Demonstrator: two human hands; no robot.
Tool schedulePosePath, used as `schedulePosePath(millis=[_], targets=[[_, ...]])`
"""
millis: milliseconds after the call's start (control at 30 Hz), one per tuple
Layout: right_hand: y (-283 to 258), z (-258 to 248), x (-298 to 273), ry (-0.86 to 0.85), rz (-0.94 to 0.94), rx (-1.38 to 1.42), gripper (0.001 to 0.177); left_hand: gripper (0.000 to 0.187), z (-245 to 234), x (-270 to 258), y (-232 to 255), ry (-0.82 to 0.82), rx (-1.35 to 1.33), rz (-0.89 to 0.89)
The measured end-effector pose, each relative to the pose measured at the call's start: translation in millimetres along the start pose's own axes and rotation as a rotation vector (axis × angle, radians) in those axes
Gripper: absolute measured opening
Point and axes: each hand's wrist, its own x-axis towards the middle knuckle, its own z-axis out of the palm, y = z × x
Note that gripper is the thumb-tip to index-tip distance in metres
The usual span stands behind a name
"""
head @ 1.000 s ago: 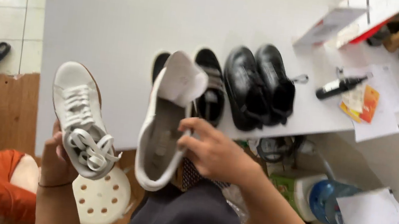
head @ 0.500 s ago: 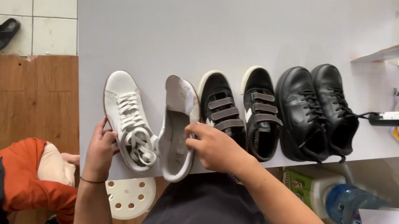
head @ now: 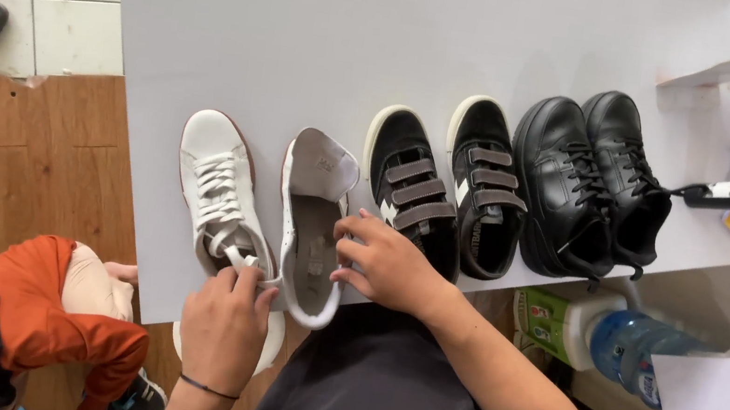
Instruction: The person organizes several pairs of shoes on a counter, performs a brief cleaning with a sponge, and then laces a pair of white sneakers.
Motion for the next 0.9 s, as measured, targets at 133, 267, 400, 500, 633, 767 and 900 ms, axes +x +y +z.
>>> schedulePosePath(millis=[133,267,400,500,633,767,900], targets=[[-2.4,5.5,-11.4,0.045,0.026,0.031,0.028,0.017,-28.2,-6.3,4.9,0.147,-0.242,0.073],[-7.4,6.5,-15.1,0.073,0.065,0.088,0.024,0.028,-101.5,-10.1,23.2,0.37,-0.599,0.219],[-11.5,13.7,-20.4,0.101,0.064,0.085,0.021,0.026,-112.6,-36.1,30.9,0.332,-0.695,0.115],[-13.4,14.0,-23.1,0.116,0.084,0.059,0.021,0.045,-105.3,-28.8,37.9,0.307,-0.936,0.169],[-13.4,14.0,-28.3,0.133,0.104,0.111,0.018,0.043,-96.2,7.5,57.9,0.203,-0.829,0.396],[-12.6,12.8,-28.9,0.126,0.136,0.228,0.024,0.023,13.7,35.9,42.0,-0.015,-0.341,0.365],[-25.3,2.0,-19.0,0.185,0.191,0.374,0.018,0.057,20.4,25.1,63.1,-0.085,-0.274,0.508]])
